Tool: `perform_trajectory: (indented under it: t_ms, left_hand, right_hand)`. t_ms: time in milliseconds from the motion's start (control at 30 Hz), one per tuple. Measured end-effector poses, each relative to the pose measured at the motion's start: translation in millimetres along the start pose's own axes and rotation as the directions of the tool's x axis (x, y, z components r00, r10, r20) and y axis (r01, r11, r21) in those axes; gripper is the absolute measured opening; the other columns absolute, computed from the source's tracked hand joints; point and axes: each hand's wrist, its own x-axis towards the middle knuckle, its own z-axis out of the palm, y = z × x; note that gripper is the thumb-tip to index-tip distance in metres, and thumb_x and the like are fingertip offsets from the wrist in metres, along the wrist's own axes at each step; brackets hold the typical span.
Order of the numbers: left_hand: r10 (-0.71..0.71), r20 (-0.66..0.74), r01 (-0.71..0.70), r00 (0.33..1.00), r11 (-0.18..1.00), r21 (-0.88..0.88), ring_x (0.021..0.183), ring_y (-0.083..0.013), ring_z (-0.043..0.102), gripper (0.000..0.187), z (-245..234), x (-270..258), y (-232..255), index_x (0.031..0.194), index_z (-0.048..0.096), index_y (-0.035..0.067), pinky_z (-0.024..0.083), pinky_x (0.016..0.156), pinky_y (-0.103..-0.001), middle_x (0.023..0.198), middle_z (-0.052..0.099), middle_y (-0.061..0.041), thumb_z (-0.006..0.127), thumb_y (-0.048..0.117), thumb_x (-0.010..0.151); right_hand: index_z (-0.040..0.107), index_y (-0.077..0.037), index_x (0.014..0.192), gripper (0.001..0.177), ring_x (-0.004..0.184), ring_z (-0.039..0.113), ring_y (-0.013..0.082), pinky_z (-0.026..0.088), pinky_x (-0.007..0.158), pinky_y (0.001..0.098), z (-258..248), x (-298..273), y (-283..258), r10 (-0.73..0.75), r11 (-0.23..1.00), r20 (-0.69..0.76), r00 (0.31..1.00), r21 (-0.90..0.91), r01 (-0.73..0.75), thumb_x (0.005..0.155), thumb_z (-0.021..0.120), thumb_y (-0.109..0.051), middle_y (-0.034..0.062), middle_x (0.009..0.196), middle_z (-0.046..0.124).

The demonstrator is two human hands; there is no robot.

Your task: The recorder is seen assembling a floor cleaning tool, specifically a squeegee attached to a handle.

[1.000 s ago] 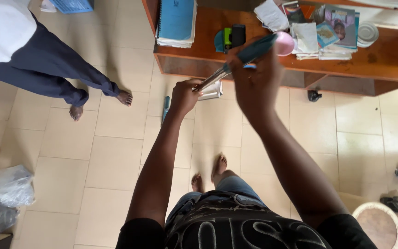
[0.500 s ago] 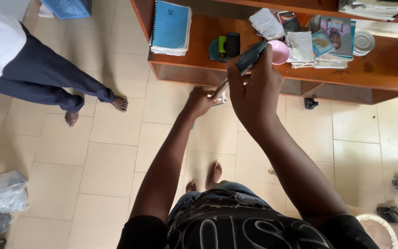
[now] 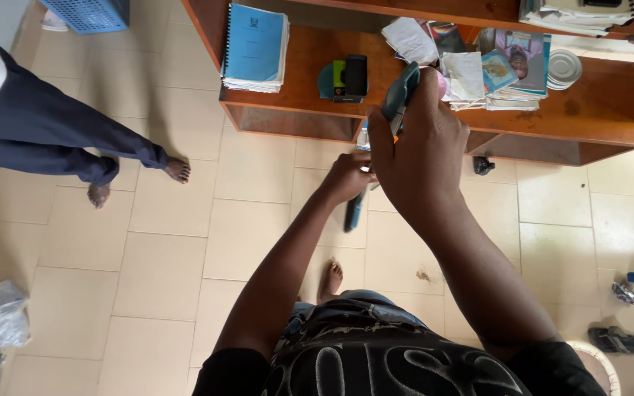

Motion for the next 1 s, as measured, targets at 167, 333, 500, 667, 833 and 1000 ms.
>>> perform_trajectory:
  t_ms: [167, 333, 500, 667, 833, 1000]
  left_hand:
    - [-0.061, 0.056, 0.062, 0.997, 0.998, -0.007, 0.093, -0.0224, 0.077, 0.024, 25, 9, 0, 0.111, 0.071, 0.008, 0.061, 0.080, -0.036, 0.103, 0.078, -0.009, 0.076, 0.014, 0.088]
    - [-0.135, 0.121, 0.134, 0.983, 0.991, 0.022, 0.093, -0.0235, 0.075, 0.029, 35, 11, 8, 0.111, 0.070, 0.006, 0.059, 0.081, -0.037, 0.102, 0.078, -0.010, 0.078, 0.019, 0.087]
    - [-0.127, 0.171, 0.108, 0.977, 0.988, 0.114, 0.088, -0.0203, 0.077, 0.017, 18, 9, 47, 0.101, 0.074, 0.008, 0.058, 0.082, -0.036, 0.091, 0.080, -0.008, 0.078, 0.015, 0.086]
    - [-0.028, 0.079, 0.017, 0.996, 0.991, 0.130, 0.087, -0.0189, 0.077, 0.022, 1, 10, 39, 0.104, 0.074, 0.011, 0.060, 0.081, -0.035, 0.091, 0.079, -0.006, 0.080, 0.014, 0.083]
    - [-0.078, 0.015, 0.071, 0.997, 0.960, 0.270, 0.082, -0.0206, 0.076, 0.022, -42, 3, 47, 0.105, 0.073, 0.012, 0.060, 0.078, -0.037, 0.085, 0.077, -0.007, 0.080, 0.014, 0.085]
    - [-0.045, -0.086, 0.073, 0.995, 0.932, 0.355, 0.075, -0.0249, 0.074, 0.016, -80, 5, 26, 0.098, 0.072, 0.011, 0.059, 0.070, -0.039, 0.081, 0.074, -0.008, 0.078, 0.011, 0.084]
  right_hand:
    - [0.045, 0.001, 0.115, 0.041, 0.065, 0.068, 0.0360, 0.050, 0.056, 0.0448, -4, 1, 13, -0.014, 0.998, 0.036, 0.999, -0.063, 0.016, 0.096, 0.078, -0.014, 0.0155, 0.077, 0.065]
    - [0.046, 0.001, 0.114, 0.039, 0.066, 0.068, 0.0362, 0.051, 0.056, 0.0436, -25, 6, 14, -0.017, 0.999, 0.045, 0.999, -0.042, 0.019, 0.096, 0.078, -0.013, 0.0152, 0.077, 0.065]
    - [0.052, -0.001, 0.115, 0.027, 0.077, 0.075, 0.0237, 0.057, 0.066, 0.0345, -51, 10, 21, -0.084, 0.992, -0.029, 0.996, 0.088, 0.087, 0.103, 0.075, -0.008, 0.0089, 0.091, 0.072]
    - [0.052, 0.000, 0.118, 0.023, 0.083, 0.076, 0.0172, 0.059, 0.069, 0.0281, -65, 24, 10, -0.100, 0.969, -0.088, 0.991, 0.220, 0.117, 0.105, 0.071, 0.001, 0.0080, 0.093, 0.072]
    - [0.049, 0.002, 0.121, 0.024, 0.090, 0.076, 0.0149, 0.063, 0.071, 0.0231, -49, 23, 14, -0.093, 0.900, -0.106, 0.990, 0.415, 0.129, 0.105, 0.065, 0.010, 0.0096, 0.099, 0.072]
    - [0.046, 0.001, 0.121, 0.025, 0.097, 0.075, 0.0132, 0.065, 0.080, 0.0240, -11, 21, 34, -0.061, 0.812, -0.117, 0.991, 0.572, 0.118, 0.113, 0.069, 0.009, 0.0118, 0.105, 0.073]
